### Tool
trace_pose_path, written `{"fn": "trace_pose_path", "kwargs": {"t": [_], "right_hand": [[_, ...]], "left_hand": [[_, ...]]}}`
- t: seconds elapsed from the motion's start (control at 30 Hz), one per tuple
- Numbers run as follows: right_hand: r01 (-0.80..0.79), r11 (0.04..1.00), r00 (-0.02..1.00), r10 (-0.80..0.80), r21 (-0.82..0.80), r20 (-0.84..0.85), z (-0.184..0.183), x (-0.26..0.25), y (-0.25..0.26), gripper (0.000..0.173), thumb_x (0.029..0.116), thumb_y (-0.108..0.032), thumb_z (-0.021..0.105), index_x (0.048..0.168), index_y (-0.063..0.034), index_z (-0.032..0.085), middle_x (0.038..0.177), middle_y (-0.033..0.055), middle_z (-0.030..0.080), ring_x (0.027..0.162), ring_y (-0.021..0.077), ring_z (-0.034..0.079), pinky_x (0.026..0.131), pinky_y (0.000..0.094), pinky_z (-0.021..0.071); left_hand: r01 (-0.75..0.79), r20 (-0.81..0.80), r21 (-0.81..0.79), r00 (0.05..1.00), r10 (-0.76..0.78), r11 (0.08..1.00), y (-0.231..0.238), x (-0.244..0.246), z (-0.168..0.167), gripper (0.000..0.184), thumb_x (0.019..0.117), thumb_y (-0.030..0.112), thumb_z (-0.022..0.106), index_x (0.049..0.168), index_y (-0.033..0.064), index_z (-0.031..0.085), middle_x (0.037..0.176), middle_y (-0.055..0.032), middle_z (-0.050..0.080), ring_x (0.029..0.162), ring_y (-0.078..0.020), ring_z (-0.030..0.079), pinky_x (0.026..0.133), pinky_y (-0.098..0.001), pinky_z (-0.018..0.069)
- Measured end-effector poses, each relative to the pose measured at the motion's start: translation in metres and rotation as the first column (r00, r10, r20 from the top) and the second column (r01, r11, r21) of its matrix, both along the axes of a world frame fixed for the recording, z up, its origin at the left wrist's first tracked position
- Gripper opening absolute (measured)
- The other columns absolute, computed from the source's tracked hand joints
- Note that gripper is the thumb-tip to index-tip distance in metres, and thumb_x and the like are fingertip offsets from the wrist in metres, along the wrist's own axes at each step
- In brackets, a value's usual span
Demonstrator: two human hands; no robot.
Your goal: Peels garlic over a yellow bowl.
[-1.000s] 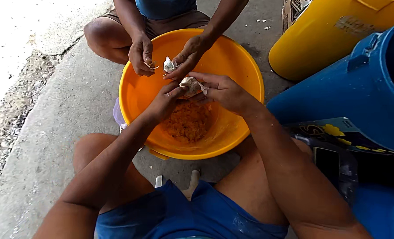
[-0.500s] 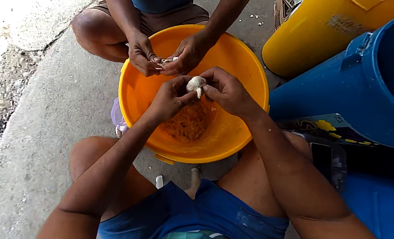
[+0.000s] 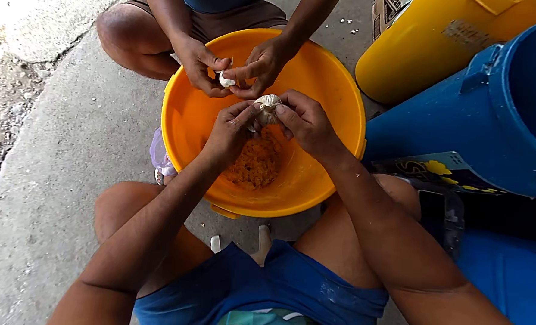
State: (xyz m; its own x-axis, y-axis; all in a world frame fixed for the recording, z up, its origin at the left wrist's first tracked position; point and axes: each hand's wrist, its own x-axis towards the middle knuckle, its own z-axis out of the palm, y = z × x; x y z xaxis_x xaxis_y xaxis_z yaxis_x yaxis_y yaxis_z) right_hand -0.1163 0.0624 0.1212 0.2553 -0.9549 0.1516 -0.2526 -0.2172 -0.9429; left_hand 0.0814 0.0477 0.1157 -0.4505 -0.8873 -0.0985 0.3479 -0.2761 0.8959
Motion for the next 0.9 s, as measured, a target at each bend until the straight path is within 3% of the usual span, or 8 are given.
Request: {"fn": "trace_pose_path", "kwargs": {"t": [0.1,0.17,0.33,0.47,0.63,0.7,0.8,0.9], "right_hand": [[0.085,0.996,0.993,-0.086,0.014,0.079,-0.003,0.004,-0.003,0.021,0.1062,-0.018,0.048,0.103,-0.0024,0.061,0.074,0.0031,0.056,0.056,0.0106,0.052,0.050,0.0253,0.0461],[0.107,0.991,0.979,-0.119,0.078,0.167,-0.004,0.007,-0.003,0.019,0.1065,-0.017,0.048,0.106,-0.0014,0.058,0.079,0.0056,0.059,0.057,0.0122,0.055,0.049,0.0258,0.0487],[-0.097,0.964,0.957,0.021,0.247,0.290,-0.005,0.006,-0.001,0.039,0.1082,-0.027,0.029,0.109,-0.0036,0.060,0.073,0.0041,0.058,0.055,0.0139,0.055,0.048,0.0289,0.0479],[-0.131,0.955,0.926,0.022,0.265,0.377,-0.005,0.007,0.001,0.045,0.1093,-0.035,0.028,0.101,-0.0075,0.062,0.068,0.0018,0.055,0.052,0.0124,0.052,0.046,0.0275,0.0461],[-0.055,0.964,0.886,-0.073,0.261,0.458,-0.005,0.015,0.002,0.039,0.1096,-0.033,0.033,0.095,-0.0089,0.060,0.064,-0.0002,0.048,0.049,0.0107,0.044,0.045,0.0258,0.0408],[-0.003,0.965,0.884,-0.121,0.263,0.452,-0.005,0.020,0.003,0.038,0.1097,-0.032,0.035,0.095,-0.0087,0.060,0.064,-0.0003,0.047,0.050,0.0107,0.044,0.046,0.0258,0.0405],[0.026,0.966,0.862,-0.152,0.258,0.483,-0.007,0.028,0.002,0.038,0.1102,-0.032,0.036,0.095,-0.0074,0.060,0.064,0.0001,0.047,0.050,0.0106,0.044,0.045,0.0249,0.0400],[-0.008,0.960,0.867,-0.133,0.279,0.481,-0.004,0.031,0.003,0.040,0.1106,-0.033,0.034,0.094,-0.0079,0.059,0.064,0.0005,0.047,0.051,0.0112,0.044,0.046,0.0257,0.0404]], "left_hand": [[0.013,0.058,0.020,0.998,-0.014,1.000,-0.001,-0.004,0.002,0.026,0.1100,0.022,0.046,0.109,0.0040,0.065,0.085,-0.0043,0.066,0.068,-0.0103,0.064,0.063,-0.0245,0.0577],[0.017,0.165,-0.070,0.986,-0.006,0.997,0.000,-0.009,-0.005,0.029,0.1113,0.027,0.041,0.115,0.0054,0.061,0.095,-0.0051,0.068,0.074,-0.0118,0.067,0.066,-0.0263,0.0594],[0.028,0.475,-0.474,0.850,0.229,0.880,-0.002,-0.009,-0.006,0.031,0.1108,0.030,0.037,0.104,0.0094,0.059,0.082,0.0008,0.058,0.067,-0.0061,0.056,0.061,-0.0238,0.0481],[0.051,0.457,-0.549,0.854,0.248,0.835,-0.006,-0.011,-0.004,0.030,0.1092,0.027,0.043,0.095,0.0096,0.062,0.073,0.0041,0.054,0.061,-0.0033,0.049,0.056,-0.0216,0.0418],[0.041,0.414,-0.495,0.889,0.194,0.868,-0.009,-0.013,-0.003,0.032,0.1103,0.026,0.042,0.090,0.0091,0.059,0.068,0.0025,0.050,0.058,-0.0072,0.047,0.054,-0.0239,0.0402],[0.045,0.416,-0.492,0.889,0.189,0.869,-0.007,-0.013,-0.005,0.031,0.1105,0.028,0.040,0.096,0.0085,0.060,0.073,0.0010,0.054,0.063,-0.0087,0.053,0.058,-0.0255,0.0452],[0.066,0.440,-0.527,0.874,0.206,0.847,-0.003,-0.014,-0.007,0.031,0.1091,0.029,0.041,0.119,0.0067,0.060,0.088,-0.0002,0.063,0.071,-0.0070,0.059,0.065,-0.0258,0.0508],[0.019,0.414,-0.521,0.879,0.234,0.853,-0.004,-0.014,-0.005,0.029,0.1070,0.024,0.043,0.119,0.0067,0.062,0.087,0.0009,0.062,0.068,-0.0058,0.055,0.061,-0.0246,0.0469]]}}
